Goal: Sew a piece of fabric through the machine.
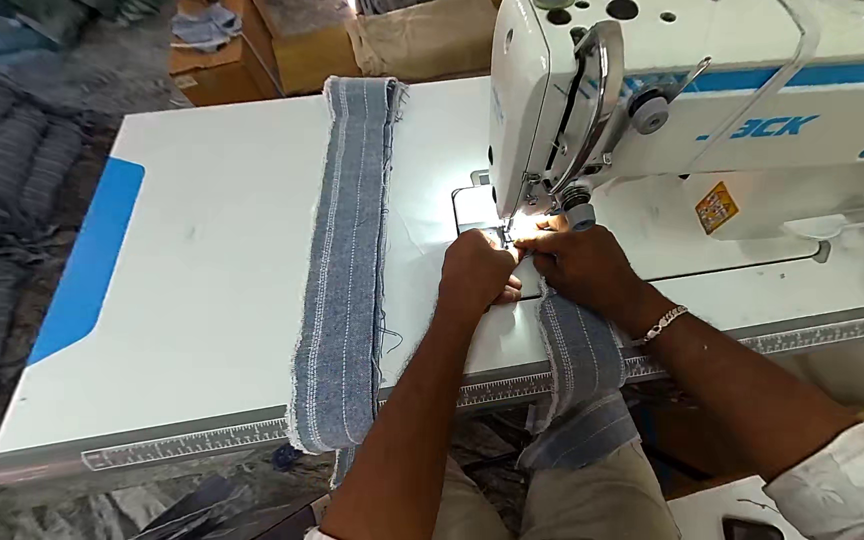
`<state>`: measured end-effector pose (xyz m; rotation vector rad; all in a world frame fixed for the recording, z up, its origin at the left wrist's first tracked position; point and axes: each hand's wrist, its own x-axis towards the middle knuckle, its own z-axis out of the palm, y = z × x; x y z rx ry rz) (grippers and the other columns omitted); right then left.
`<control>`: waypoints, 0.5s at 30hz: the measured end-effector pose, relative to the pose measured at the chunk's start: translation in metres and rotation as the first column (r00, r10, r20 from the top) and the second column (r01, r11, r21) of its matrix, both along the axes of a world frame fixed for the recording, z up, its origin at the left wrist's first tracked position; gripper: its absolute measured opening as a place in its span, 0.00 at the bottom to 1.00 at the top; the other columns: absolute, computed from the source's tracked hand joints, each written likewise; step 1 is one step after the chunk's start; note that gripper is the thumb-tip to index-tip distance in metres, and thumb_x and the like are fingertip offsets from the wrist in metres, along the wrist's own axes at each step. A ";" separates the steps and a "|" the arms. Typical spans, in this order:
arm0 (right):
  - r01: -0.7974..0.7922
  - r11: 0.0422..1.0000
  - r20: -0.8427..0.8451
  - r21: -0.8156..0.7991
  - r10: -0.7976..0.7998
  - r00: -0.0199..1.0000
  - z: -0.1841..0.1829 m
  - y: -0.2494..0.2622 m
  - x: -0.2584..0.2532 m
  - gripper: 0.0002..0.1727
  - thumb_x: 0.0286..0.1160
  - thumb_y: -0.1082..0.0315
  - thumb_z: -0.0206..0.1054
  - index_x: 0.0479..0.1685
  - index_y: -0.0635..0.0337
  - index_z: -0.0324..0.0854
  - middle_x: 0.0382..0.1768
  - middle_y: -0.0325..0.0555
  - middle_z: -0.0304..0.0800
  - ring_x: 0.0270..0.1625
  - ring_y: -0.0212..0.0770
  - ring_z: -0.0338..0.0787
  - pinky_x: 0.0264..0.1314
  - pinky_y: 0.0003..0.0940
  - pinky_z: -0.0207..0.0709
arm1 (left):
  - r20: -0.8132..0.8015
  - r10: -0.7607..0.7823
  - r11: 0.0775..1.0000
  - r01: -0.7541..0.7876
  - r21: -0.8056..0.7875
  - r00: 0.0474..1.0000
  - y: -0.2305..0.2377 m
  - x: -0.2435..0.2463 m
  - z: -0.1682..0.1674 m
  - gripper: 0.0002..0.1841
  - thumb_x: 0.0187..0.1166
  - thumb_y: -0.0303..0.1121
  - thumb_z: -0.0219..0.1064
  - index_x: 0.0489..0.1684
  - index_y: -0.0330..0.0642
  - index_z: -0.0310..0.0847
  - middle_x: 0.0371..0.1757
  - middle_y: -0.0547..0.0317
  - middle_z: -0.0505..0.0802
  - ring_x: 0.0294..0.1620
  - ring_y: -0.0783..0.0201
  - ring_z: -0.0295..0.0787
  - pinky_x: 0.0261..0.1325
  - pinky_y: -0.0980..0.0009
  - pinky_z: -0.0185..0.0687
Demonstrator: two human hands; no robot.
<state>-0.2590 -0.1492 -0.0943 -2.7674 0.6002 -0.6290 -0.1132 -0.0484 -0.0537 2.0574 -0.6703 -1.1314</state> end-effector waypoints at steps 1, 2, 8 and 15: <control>0.020 1.000 -0.007 0.005 -0.020 1.000 0.000 0.000 0.001 0.17 0.80 0.66 0.58 0.55 0.43 0.94 0.57 0.52 0.93 0.56 0.54 0.93 0.45 0.54 0.85 | -0.006 0.014 1.000 -0.014 -0.002 1.000 -0.001 0.000 0.000 0.10 0.82 0.35 0.67 0.41 0.37 0.76 0.24 0.54 0.94 0.19 0.63 0.93 0.24 0.68 0.91; 0.043 0.999 -0.011 0.003 -0.043 0.999 -0.001 0.001 0.003 0.18 0.80 0.66 0.58 0.55 0.42 0.94 0.57 0.53 0.93 0.55 0.54 0.94 0.45 0.55 0.85 | -0.004 0.023 1.000 -0.023 0.001 1.000 -0.003 0.001 0.000 0.09 0.82 0.35 0.67 0.40 0.37 0.77 0.24 0.54 0.94 0.20 0.63 0.94 0.24 0.68 0.91; 0.104 0.994 -0.101 -0.027 -0.106 0.989 -0.001 -0.001 0.011 0.20 0.81 0.65 0.56 0.60 0.38 0.92 0.61 0.50 0.91 0.57 0.53 0.93 0.48 0.54 0.85 | -0.013 0.060 0.998 -0.060 0.006 0.998 -0.007 0.001 -0.001 0.10 0.83 0.36 0.66 0.41 0.37 0.79 0.25 0.53 0.95 0.21 0.63 0.95 0.25 0.68 0.93; 0.415 0.874 -0.233 0.252 -0.361 0.903 0.123 0.049 -0.098 0.21 0.91 0.62 0.59 0.75 0.61 0.80 0.71 0.57 0.86 0.72 0.55 0.86 0.76 0.53 0.76 | 0.053 0.045 0.998 -0.048 0.038 0.998 -0.006 -0.002 0.000 0.08 0.81 0.34 0.64 0.38 0.38 0.80 0.26 0.54 0.96 0.22 0.62 0.95 0.27 0.66 0.93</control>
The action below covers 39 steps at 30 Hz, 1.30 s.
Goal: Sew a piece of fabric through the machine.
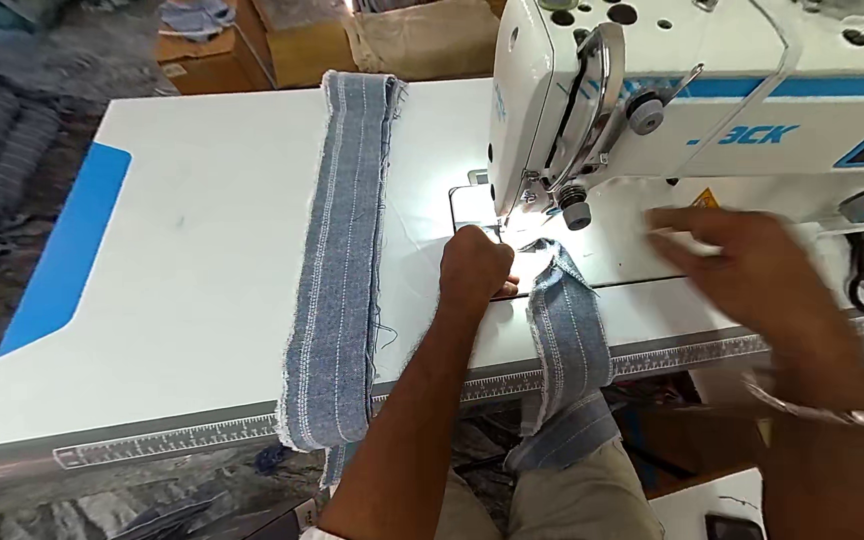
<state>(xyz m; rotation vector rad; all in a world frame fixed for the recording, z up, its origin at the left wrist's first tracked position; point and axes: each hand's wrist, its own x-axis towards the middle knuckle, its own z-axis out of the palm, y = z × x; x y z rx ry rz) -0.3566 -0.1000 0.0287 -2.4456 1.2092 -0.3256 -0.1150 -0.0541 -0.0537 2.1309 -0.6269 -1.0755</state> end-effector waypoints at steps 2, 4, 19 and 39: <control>0.312 0.942 0.019 -0.122 -0.312 0.950 -0.002 -0.002 -0.038 0.25 0.94 0.61 0.53 0.83 0.65 0.70 0.77 0.67 0.77 0.76 0.67 0.80 0.76 0.63 0.72 | 0.034 -0.009 1.000 0.009 0.007 0.999 -0.001 -0.002 0.001 0.07 0.81 0.34 0.63 0.36 0.39 0.79 0.26 0.54 0.96 0.21 0.62 0.95 0.27 0.66 0.93; 0.331 0.934 -0.144 -0.133 -0.348 0.926 -0.030 -0.017 -0.064 0.29 0.89 0.74 0.51 0.89 0.69 0.60 0.86 0.73 0.62 0.79 0.83 0.70 0.74 0.84 0.59 | 0.070 -0.026 1.000 0.025 0.010 0.997 -0.001 -0.004 0.002 0.07 0.81 0.33 0.63 0.36 0.39 0.79 0.26 0.54 0.95 0.22 0.62 0.95 0.27 0.65 0.93; 0.147 0.989 0.226 -0.008 -0.142 0.964 -0.059 -0.018 -0.066 0.22 0.91 0.64 0.57 0.78 0.62 0.77 0.63 0.57 0.90 0.55 0.52 0.94 0.59 0.55 0.88 | 0.458 -0.508 0.858 0.477 0.191 0.730 0.066 -0.086 0.023 0.22 0.84 0.52 0.64 0.50 0.40 0.89 0.45 0.44 0.92 0.51 0.43 0.91 0.50 0.42 0.86; -0.248 0.962 -0.303 -0.117 0.203 0.931 -0.091 -0.004 0.114 0.19 0.79 0.67 0.62 0.65 0.58 0.86 0.57 0.57 0.84 0.49 0.55 0.91 0.43 0.53 0.86 | 0.216 -0.441 0.896 0.440 0.054 0.871 0.159 -0.103 -0.002 0.28 0.91 0.37 0.51 0.91 0.50 0.59 0.45 0.52 0.94 0.50 0.55 0.92 0.59 0.53 0.86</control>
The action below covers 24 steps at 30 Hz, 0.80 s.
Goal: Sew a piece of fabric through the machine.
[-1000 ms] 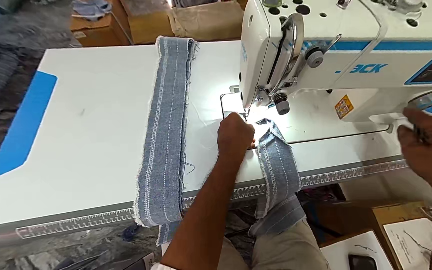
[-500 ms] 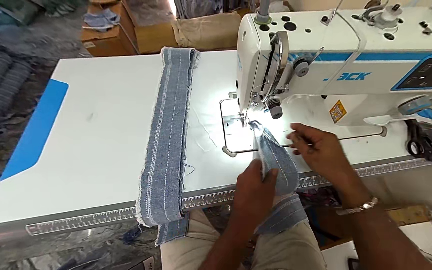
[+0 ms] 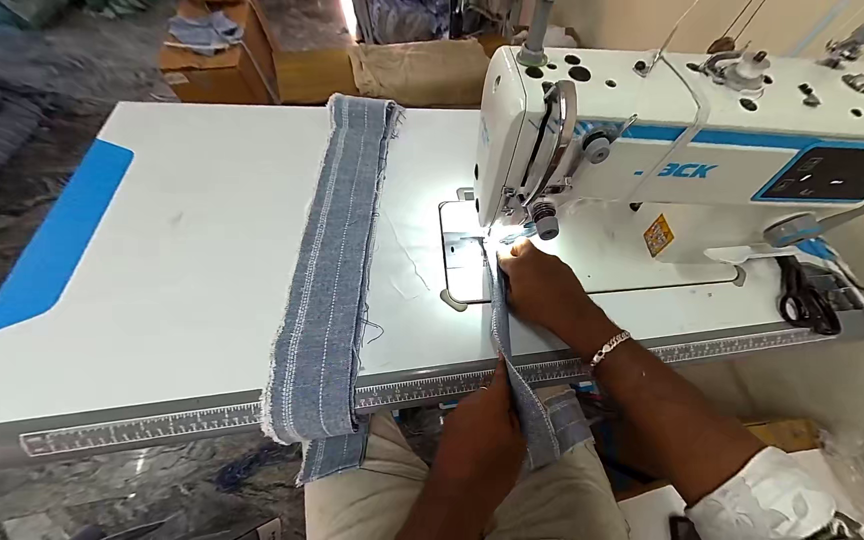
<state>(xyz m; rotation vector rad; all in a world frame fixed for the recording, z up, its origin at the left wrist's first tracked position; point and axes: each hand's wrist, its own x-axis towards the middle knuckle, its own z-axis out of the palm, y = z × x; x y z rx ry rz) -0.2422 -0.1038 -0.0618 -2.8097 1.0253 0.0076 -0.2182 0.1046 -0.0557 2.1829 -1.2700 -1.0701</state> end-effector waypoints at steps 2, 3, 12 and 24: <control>-0.003 0.998 -0.016 0.062 0.004 1.000 0.005 -0.006 -0.002 0.20 0.78 0.65 0.63 0.67 0.58 0.86 0.58 0.56 0.84 0.54 0.54 0.90 0.49 0.53 0.86 | 0.027 -0.057 0.998 0.056 0.030 0.998 -0.007 -0.002 0.002 0.26 0.90 0.37 0.52 0.87 0.46 0.64 0.44 0.51 0.93 0.50 0.54 0.92 0.57 0.53 0.86; 0.006 0.996 0.000 0.094 -0.006 1.000 0.009 -0.004 -0.005 0.19 0.81 0.64 0.61 0.66 0.58 0.86 0.58 0.56 0.84 0.56 0.54 0.90 0.52 0.53 0.86 | 0.042 -0.084 0.995 0.082 0.053 0.996 -0.009 -0.003 0.004 0.25 0.90 0.37 0.53 0.86 0.45 0.65 0.44 0.51 0.93 0.50 0.53 0.92 0.58 0.53 0.86; 0.171 0.973 0.118 0.157 -0.190 0.975 0.022 0.038 -0.004 0.21 0.82 0.65 0.60 0.70 0.59 0.86 0.51 0.52 0.94 0.57 0.52 0.92 0.58 0.53 0.84 | 0.048 -0.140 0.979 0.131 0.155 0.989 -0.020 -0.006 0.013 0.33 0.89 0.37 0.55 0.94 0.44 0.50 0.50 0.47 0.93 0.56 0.49 0.91 0.64 0.51 0.84; 0.197 0.881 0.165 0.431 -0.291 0.942 0.028 0.077 -0.035 0.30 0.85 0.68 0.60 0.88 0.57 0.69 0.54 0.58 0.90 0.50 0.56 0.91 0.49 0.56 0.83 | -0.027 0.097 0.994 -0.098 -0.042 0.995 -0.013 -0.015 -0.006 0.28 0.88 0.33 0.56 0.88 0.45 0.63 0.52 0.47 0.92 0.54 0.51 0.91 0.61 0.52 0.86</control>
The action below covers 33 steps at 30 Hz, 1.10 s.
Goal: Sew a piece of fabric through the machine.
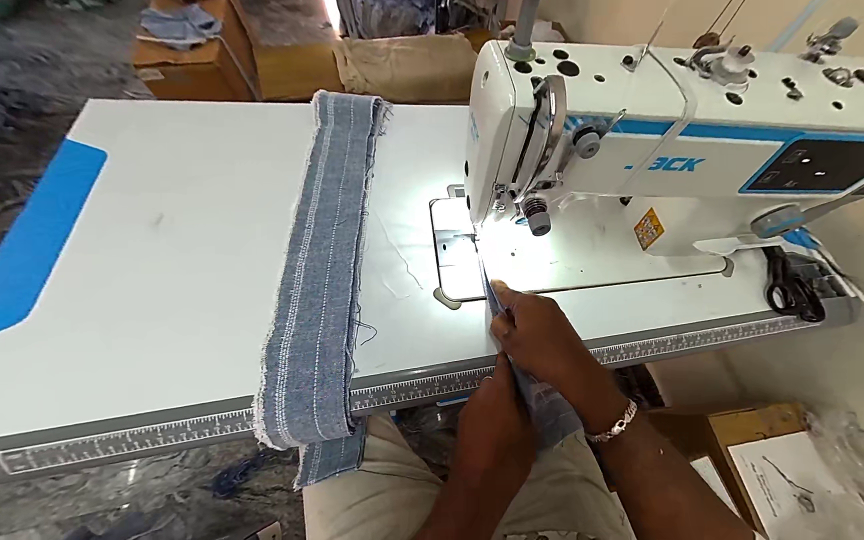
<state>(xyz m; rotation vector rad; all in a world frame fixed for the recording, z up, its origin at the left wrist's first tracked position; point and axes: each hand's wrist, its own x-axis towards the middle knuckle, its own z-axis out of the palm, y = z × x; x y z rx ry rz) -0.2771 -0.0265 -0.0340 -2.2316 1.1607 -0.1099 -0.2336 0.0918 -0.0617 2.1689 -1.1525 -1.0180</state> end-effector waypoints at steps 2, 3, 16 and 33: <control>0.005 1.000 0.023 0.019 -0.005 1.000 0.001 0.001 -0.003 0.31 0.84 0.69 0.60 0.89 0.56 0.68 0.55 0.57 0.90 0.50 0.55 0.91 0.49 0.55 0.84 | -0.012 0.018 0.998 -0.018 -0.061 1.000 0.004 -0.003 -0.006 0.26 0.87 0.32 0.57 0.85 0.44 0.67 0.52 0.48 0.93 0.53 0.52 0.92 0.60 0.52 0.87; 0.007 1.000 0.031 0.025 -0.008 0.999 0.001 0.001 -0.004 0.30 0.84 0.69 0.60 0.88 0.55 0.69 0.54 0.57 0.90 0.49 0.55 0.91 0.48 0.55 0.84 | -0.025 0.023 0.996 -0.025 -0.081 0.999 0.004 -0.002 -0.007 0.26 0.88 0.32 0.57 0.86 0.45 0.66 0.52 0.48 0.93 0.53 0.52 0.92 0.60 0.51 0.87; 0.026 1.000 0.083 0.013 -0.027 0.996 -0.005 0.006 -0.006 0.31 0.83 0.70 0.60 0.89 0.53 0.69 0.52 0.55 0.92 0.44 0.52 0.91 0.44 0.53 0.84 | 0.022 0.029 0.993 -0.026 -0.113 0.999 0.007 -0.008 -0.018 0.32 0.86 0.34 0.60 0.91 0.44 0.57 0.44 0.50 0.94 0.43 0.53 0.94 0.52 0.51 0.90; 0.033 0.999 0.101 -0.009 -0.032 0.994 -0.010 0.004 -0.009 0.30 0.84 0.69 0.61 0.88 0.53 0.70 0.53 0.55 0.90 0.45 0.52 0.90 0.45 0.52 0.84 | 0.009 0.080 0.983 -0.078 -0.166 0.997 0.008 -0.006 -0.018 0.29 0.86 0.33 0.57 0.90 0.45 0.61 0.51 0.50 0.94 0.49 0.55 0.94 0.55 0.52 0.90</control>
